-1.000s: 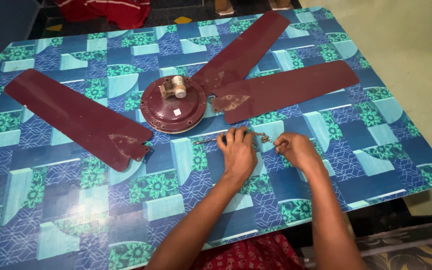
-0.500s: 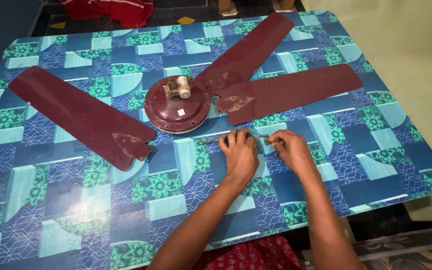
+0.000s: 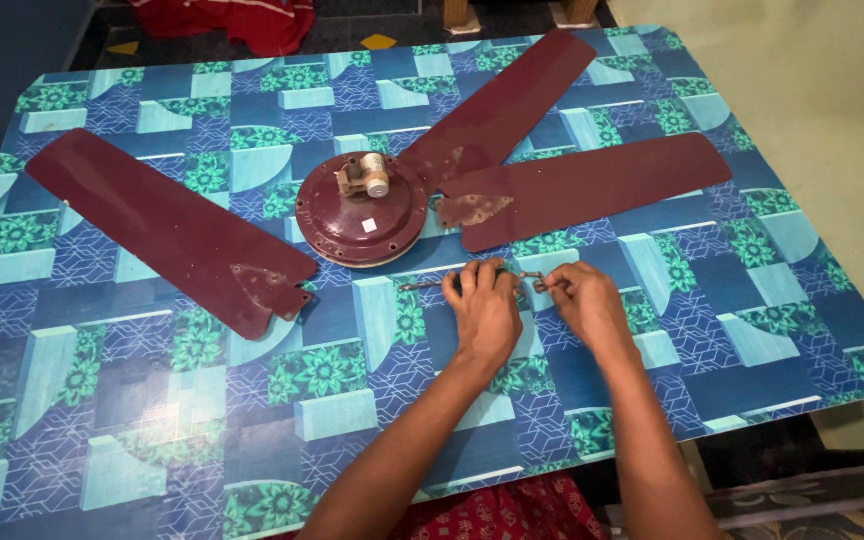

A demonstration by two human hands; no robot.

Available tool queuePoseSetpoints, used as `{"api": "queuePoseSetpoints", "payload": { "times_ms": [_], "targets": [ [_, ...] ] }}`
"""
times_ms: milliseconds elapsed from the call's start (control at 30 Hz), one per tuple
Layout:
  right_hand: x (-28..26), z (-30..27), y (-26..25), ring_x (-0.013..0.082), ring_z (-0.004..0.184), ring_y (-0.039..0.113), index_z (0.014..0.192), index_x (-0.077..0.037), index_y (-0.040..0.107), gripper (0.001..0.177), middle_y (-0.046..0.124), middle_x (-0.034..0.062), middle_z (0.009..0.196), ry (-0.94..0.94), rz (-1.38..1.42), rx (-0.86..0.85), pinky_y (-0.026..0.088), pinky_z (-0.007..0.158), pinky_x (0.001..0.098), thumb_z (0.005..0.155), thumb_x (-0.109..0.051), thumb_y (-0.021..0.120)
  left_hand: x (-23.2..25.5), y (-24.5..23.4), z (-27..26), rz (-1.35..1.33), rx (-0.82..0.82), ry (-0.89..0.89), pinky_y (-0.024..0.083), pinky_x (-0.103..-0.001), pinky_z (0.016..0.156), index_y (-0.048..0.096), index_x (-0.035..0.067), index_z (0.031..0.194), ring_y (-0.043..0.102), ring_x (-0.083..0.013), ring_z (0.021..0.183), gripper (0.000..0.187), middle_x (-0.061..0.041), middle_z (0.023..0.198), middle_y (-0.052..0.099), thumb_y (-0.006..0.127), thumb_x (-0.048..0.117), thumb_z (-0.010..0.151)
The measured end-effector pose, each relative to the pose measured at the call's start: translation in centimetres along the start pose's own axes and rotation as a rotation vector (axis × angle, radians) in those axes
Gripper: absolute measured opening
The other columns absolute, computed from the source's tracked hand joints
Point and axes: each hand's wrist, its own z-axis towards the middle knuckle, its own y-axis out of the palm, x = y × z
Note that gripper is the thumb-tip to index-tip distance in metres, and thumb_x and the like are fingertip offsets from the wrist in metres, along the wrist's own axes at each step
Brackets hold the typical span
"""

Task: The person uses a screwdriver to tighten screws on the central hub of a ceiling fan placed on a table. The person repeatedly adjusts the fan and tightens multiple screws around the hub throughout the clip.

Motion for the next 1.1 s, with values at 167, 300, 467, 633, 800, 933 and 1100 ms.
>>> {"api": "queuePoseSetpoints", "payload": {
  "times_ms": [167, 300, 467, 633, 800, 933, 1100],
  "targets": [
    [-0.3, 0.2, 0.6, 0.0257, 0.079, 0.073, 0.094, -0.003, 0.075, 0.014, 0.072, 0.0117, 0.091, -0.063, -0.025, -0.026, 0.059, 0.071, 0.0359, 0.081, 0.003, 0.075, 0.0, -0.1, 0.1, -0.001, 0.016, 0.017, 0.021, -0.062, 0.111, 0.069, 0.003, 0.102, 0.046, -0.0383, 0.131, 0.016, -0.016, 0.133, 0.06, 0.062, 0.005, 0.088],
    [-1.0, 0.3, 0.9, 0.0264, 0.08, 0.073, 0.094, -0.002, 0.074, 0.014, 0.071, 0.0114, 0.093, -0.05, -0.044, -0.057, 0.058, 0.07, 0.0366, 0.081, 0.002, 0.075, -0.1, 0.0, 0.0, -0.008, 0.026, 0.016, 0.022, -0.062, 0.109, 0.067, 0.002, 0.104, 0.046, -0.0388, 0.13, 0.016, -0.017, 0.132, 0.06, 0.062, 0.008, 0.09],
    [-1.8, 0.3, 0.9, 0.03, 0.084, 0.069, 0.096, -0.003, 0.075, 0.017, 0.07, 0.0125, 0.092, -0.09, -0.079, -0.083, 0.056, 0.073, 0.0403, 0.08, -0.001, 0.076, -0.1, 0.2, -0.1, -0.002, 0.039, 0.006, 0.022, -0.062, 0.11, 0.065, 0.003, 0.108, 0.047, -0.0373, 0.13, 0.018, -0.015, 0.132, 0.061, 0.061, 0.01, 0.093],
    [-2.1, 0.6, 1.1, 0.0327, 0.086, 0.068, 0.095, -0.003, 0.075, 0.016, 0.07, 0.0127, 0.092, -0.159, -0.151, -0.087, 0.054, 0.075, 0.0428, 0.079, -0.004, 0.078, -0.2, 0.3, -0.1, -0.001, 0.044, 0.002, 0.022, -0.062, 0.11, 0.064, 0.003, 0.109, 0.047, -0.0363, 0.13, 0.017, -0.014, 0.131, 0.061, 0.06, 0.011, 0.095],
    [-2.4, 0.5, 1.2, 0.0341, 0.087, 0.068, 0.093, -0.002, 0.074, 0.015, 0.07, 0.0132, 0.09, -0.222, -0.195, -0.062, 0.054, 0.075, 0.0437, 0.079, -0.004, 0.077, -0.2, -0.1, -0.2, 0.001, 0.036, -0.013, 0.02, -0.063, 0.111, 0.065, 0.005, 0.106, 0.047, -0.0359, 0.129, 0.016, -0.013, 0.129, 0.061, 0.061, 0.01, 0.091],
    [-3.0, 0.7, 1.3, 0.0316, 0.08, 0.07, 0.096, -0.002, 0.073, 0.013, 0.071, 0.0128, 0.091, -0.107, -0.125, -0.11, 0.055, 0.073, 0.0426, 0.083, -0.005, 0.075, -0.5, -1.2, -0.2, -0.001, 0.076, 0.028, 0.023, -0.059, 0.11, 0.065, 0.007, 0.106, 0.05, -0.0325, 0.126, 0.016, -0.01, 0.126, 0.062, 0.064, 0.011, 0.09],
    [-3.3, 1.3, 1.9, 0.0198, 0.076, 0.069, 0.107, -0.001, 0.07, 0.02, 0.07, 0.0091, 0.091, -0.114, 0.141, -0.098, 0.055, 0.067, 0.0336, 0.087, -0.004, 0.069, -2.0, -3.6, 0.1, 0.034, 0.093, 0.019, 0.025, -0.058, 0.106, 0.068, 0.01, 0.104, 0.05, -0.0324, 0.122, 0.018, -0.009, 0.119, 0.062, 0.068, 0.012, 0.087]
  ]
}}
